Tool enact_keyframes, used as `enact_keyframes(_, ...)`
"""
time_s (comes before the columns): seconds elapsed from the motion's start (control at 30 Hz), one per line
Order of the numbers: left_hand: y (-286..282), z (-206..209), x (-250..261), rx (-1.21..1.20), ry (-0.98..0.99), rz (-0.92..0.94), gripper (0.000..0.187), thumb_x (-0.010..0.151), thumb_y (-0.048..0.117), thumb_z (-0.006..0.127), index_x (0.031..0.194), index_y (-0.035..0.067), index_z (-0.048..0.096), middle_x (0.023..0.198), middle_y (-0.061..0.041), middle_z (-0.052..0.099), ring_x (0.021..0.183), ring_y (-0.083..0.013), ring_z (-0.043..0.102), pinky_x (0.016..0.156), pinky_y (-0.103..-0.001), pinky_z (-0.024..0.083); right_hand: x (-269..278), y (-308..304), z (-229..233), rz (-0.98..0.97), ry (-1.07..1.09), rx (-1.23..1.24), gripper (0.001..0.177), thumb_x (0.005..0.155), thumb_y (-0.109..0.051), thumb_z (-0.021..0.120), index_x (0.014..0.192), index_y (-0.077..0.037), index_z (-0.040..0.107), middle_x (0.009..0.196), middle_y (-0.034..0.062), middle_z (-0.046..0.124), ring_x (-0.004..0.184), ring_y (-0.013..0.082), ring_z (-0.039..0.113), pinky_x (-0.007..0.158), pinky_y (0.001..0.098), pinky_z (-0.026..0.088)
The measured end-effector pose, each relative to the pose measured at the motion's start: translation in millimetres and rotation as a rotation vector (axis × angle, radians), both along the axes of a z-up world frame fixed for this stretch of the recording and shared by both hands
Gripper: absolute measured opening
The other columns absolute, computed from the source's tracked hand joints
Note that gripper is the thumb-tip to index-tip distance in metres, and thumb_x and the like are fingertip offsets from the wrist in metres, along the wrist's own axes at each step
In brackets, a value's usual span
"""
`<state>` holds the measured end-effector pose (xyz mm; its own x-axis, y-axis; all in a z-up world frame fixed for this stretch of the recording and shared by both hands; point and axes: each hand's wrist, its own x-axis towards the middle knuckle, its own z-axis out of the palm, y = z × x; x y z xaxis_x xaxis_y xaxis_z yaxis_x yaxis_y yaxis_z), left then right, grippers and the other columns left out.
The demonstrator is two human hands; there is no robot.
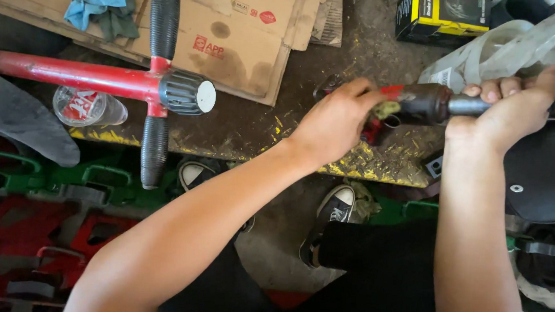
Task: The person wipes a red hydraulic pump tool with a green cloth, rotating it to clean different parts of its body and handle. They hold the tool steady with one hand while rubbing the cloth over its surfaces, then set it upright on the workbench.
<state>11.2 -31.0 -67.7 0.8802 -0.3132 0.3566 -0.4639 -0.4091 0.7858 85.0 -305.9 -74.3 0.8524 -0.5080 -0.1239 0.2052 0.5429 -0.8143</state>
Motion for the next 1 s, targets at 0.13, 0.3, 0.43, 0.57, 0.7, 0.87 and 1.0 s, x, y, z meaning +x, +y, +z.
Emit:
enact_keyframes(0.13, -2, -17, 11, -0.005, 0.050, -0.015, 0.031, 0.077, -0.009, 0.063, 0.105, 0.001, 0.070, 0.112, -0.018, 0.064, 0.101, -0.0383, 0.068, 0.091, -0.043, 0.056, 2, -17, -16, 0.135, -0.089, -0.018, 0.041, 0.115, -0.047, 0.053, 0.097, -0.011, 0.050, 0.071, -0.0035, 0.033, 0.061, 0.0139, 0.033, 0.057, 0.0327, 0.034)
enact_keyframes(0.3, -13, -2, 16, 0.428, 0.116, -0.011, 0.018, 0.083, -0.005, 0.060, 0.095, 0.003, 0.072, 0.114, -0.020, 0.061, 0.103, -0.0356, 0.070, 0.091, -0.042, 0.058, 3, -14, -10, 0.088, -0.027, -0.023, 0.037, 0.110, -0.048, 0.055, 0.097, -0.013, 0.054, 0.070, -0.0038, 0.040, 0.058, 0.0118, 0.034, 0.058, 0.0332, 0.033)
enact_keyframes(0.43, -12, -1, 15, 0.504, 0.038, 0.006, 0.017, 0.087, -0.005, 0.061, 0.101, -0.001, 0.069, 0.112, -0.020, 0.061, 0.102, -0.0363, 0.070, 0.084, -0.042, 0.061, -6, -7, -8, 0.156, -0.082, -0.068, 0.040, 0.112, -0.050, 0.053, 0.105, -0.011, 0.058, 0.071, -0.0048, 0.036, 0.062, 0.0112, 0.035, 0.058, 0.0305, 0.035)
enact_keyframes(0.57, 2, -4, 22, 0.324, 0.141, 0.068, 0.026, 0.083, -0.008, 0.063, 0.105, 0.001, 0.071, 0.117, -0.019, 0.062, 0.103, -0.0352, 0.070, 0.091, -0.040, 0.058, -6, -2, -16, 0.253, -0.207, 0.003, 0.041, 0.117, -0.040, 0.058, 0.091, -0.010, 0.046, 0.072, -0.0022, 0.037, 0.062, 0.0119, 0.035, 0.062, 0.0296, 0.034)
enact_keyframes(0.7, 12, 1, 24, -0.089, 0.298, 0.244, 0.029, 0.090, -0.005, 0.062, 0.116, 0.003, 0.073, 0.120, -0.017, 0.067, 0.104, -0.0359, 0.071, 0.096, -0.041, 0.057, -13, 50, 11, 0.320, -0.360, -0.316, 0.049, 0.110, -0.047, 0.065, 0.099, -0.001, 0.054, 0.085, 0.0094, 0.054, 0.074, 0.0211, 0.055, 0.079, 0.0431, 0.056)
enact_keyframes(0.87, -4, -24, 41, -0.253, 0.139, 0.273, 0.031, 0.086, -0.007, 0.067, 0.114, 0.003, 0.076, 0.113, -0.016, 0.071, 0.105, -0.0319, 0.073, 0.099, -0.040, 0.058, -16, 70, 20, 0.188, -0.367, -0.461, 0.058, 0.105, -0.056, 0.068, 0.082, -0.007, 0.047, 0.066, 0.0055, 0.046, 0.062, 0.0209, 0.058, 0.071, 0.0467, 0.062)
enact_keyframes(1.0, -19, 1, 29, -0.180, 0.121, 0.058, 0.029, 0.091, -0.013, 0.057, 0.115, -0.003, 0.069, 0.125, -0.018, 0.063, 0.100, -0.0293, 0.072, 0.086, -0.029, 0.060, -2, 48, 3, 0.084, -0.317, -0.286, 0.053, 0.104, -0.046, 0.070, 0.088, -0.004, 0.044, 0.063, 0.0043, 0.035, 0.056, 0.0193, 0.042, 0.057, 0.0373, 0.041)
